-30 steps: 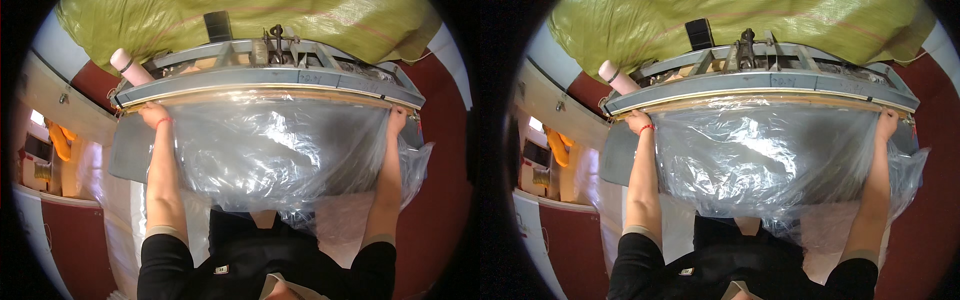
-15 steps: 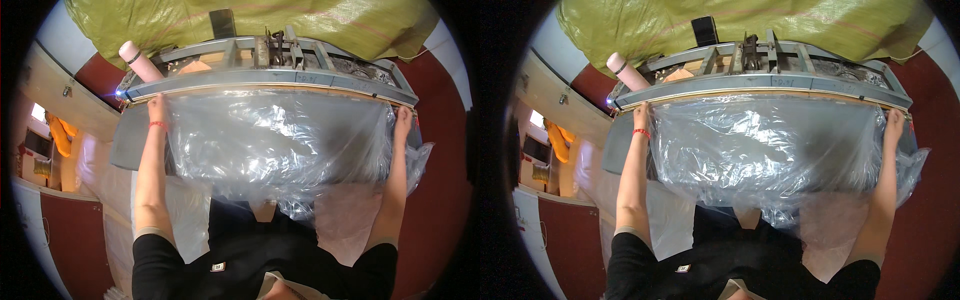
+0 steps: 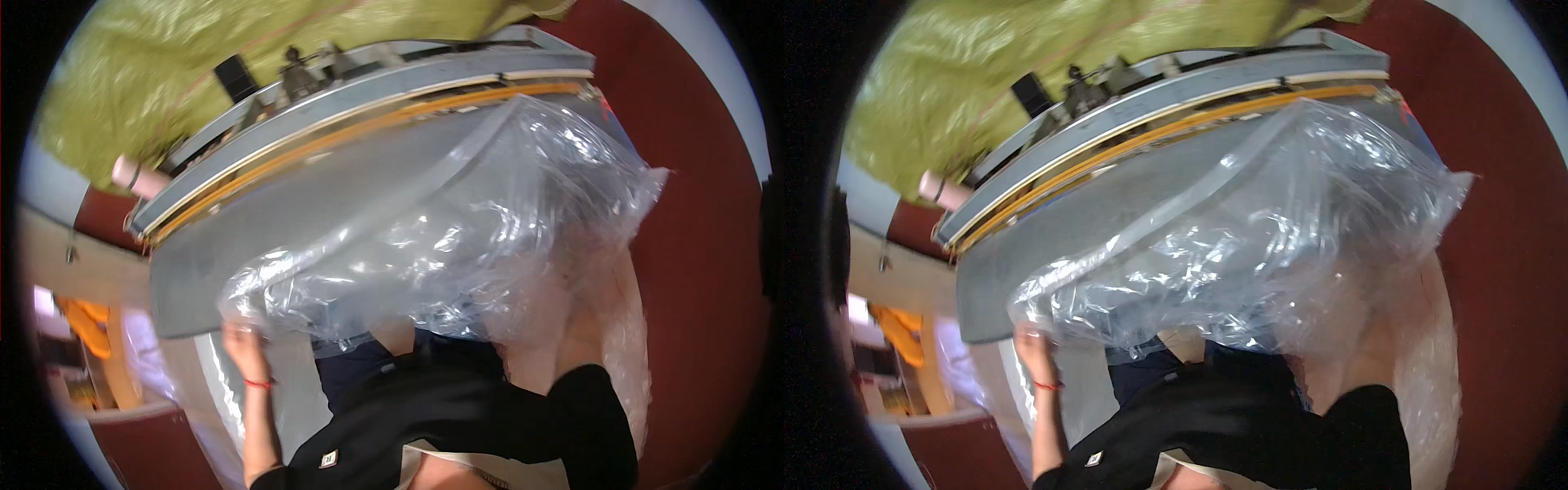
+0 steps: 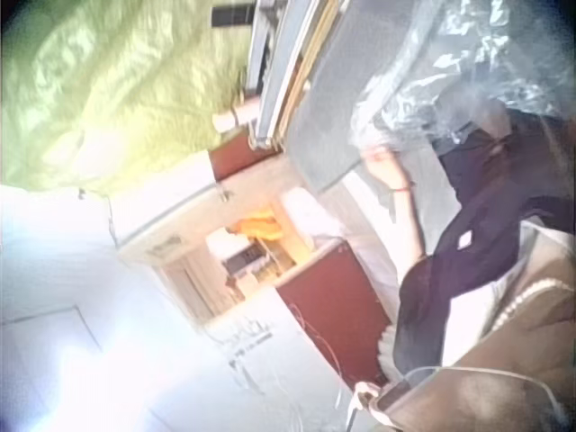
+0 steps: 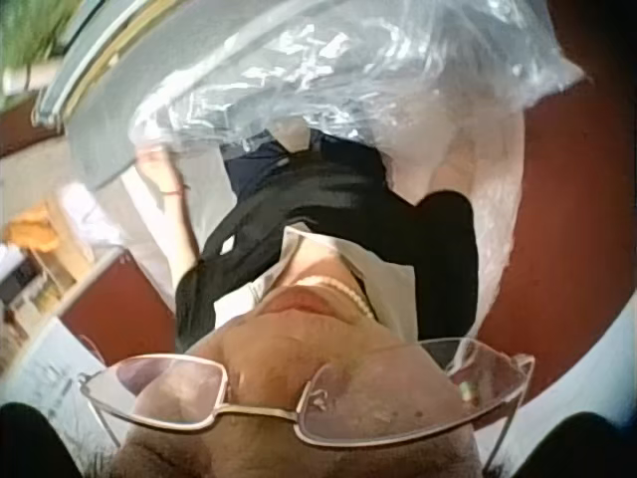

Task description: The recorder is using a heat-sealing machine to seal the open ends of large clear plastic bags.

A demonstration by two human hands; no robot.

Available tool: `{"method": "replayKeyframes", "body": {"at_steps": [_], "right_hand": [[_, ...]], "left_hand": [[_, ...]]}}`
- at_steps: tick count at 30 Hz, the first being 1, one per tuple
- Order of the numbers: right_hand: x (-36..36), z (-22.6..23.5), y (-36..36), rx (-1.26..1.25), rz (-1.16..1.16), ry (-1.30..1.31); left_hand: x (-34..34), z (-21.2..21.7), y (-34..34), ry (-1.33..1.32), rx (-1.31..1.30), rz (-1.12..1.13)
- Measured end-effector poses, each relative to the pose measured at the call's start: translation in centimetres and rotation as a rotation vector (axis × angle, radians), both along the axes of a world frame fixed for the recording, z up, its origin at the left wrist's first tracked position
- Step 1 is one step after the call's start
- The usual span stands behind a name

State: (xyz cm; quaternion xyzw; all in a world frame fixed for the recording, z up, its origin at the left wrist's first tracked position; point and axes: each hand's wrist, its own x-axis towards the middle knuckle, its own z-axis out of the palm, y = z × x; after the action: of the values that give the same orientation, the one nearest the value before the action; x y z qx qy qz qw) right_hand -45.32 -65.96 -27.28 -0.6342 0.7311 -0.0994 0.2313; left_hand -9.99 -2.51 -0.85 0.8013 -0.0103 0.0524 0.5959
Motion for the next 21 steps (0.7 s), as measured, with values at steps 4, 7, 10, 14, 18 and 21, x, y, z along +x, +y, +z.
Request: {"method": "replayKeyframes", "body": {"at_steps": [4, 7, 10, 14, 18, 21], "right_hand": [[11.3, -0.2, 10.8, 0.223, 0.532, -0.541], [17.9, 3.0, 18.4, 0.415, 0.798, -0.802], [19.1, 5.5, 21.2, 0.486, 0.832, -0.882], [15.9, 6.7, 21.3, 0.52, 0.748, -0.918], [11.5, 5.5, 19.5, 0.511, 0.638, -0.885], [3.4, 3.6, 15.6, 0.411, 0.487, -0.733]], "left_hand": [[-5.3, -6.8, -9.0, -0.155, 0.547, -0.979], [-3.9, -13.4, -16.1, -0.996, 1.044, -1.204], [-3.1, -18.5, -20.4, -0.678, 0.99, -1.388], [-4.0, -20.4, -22.7, -0.503, 1.022, -1.573], [-5.8, -17.0, -23.9, -0.4, 0.992, -1.68], [-7.3, -12.9, -24.3, -0.344, 0.837, -1.717]]}}
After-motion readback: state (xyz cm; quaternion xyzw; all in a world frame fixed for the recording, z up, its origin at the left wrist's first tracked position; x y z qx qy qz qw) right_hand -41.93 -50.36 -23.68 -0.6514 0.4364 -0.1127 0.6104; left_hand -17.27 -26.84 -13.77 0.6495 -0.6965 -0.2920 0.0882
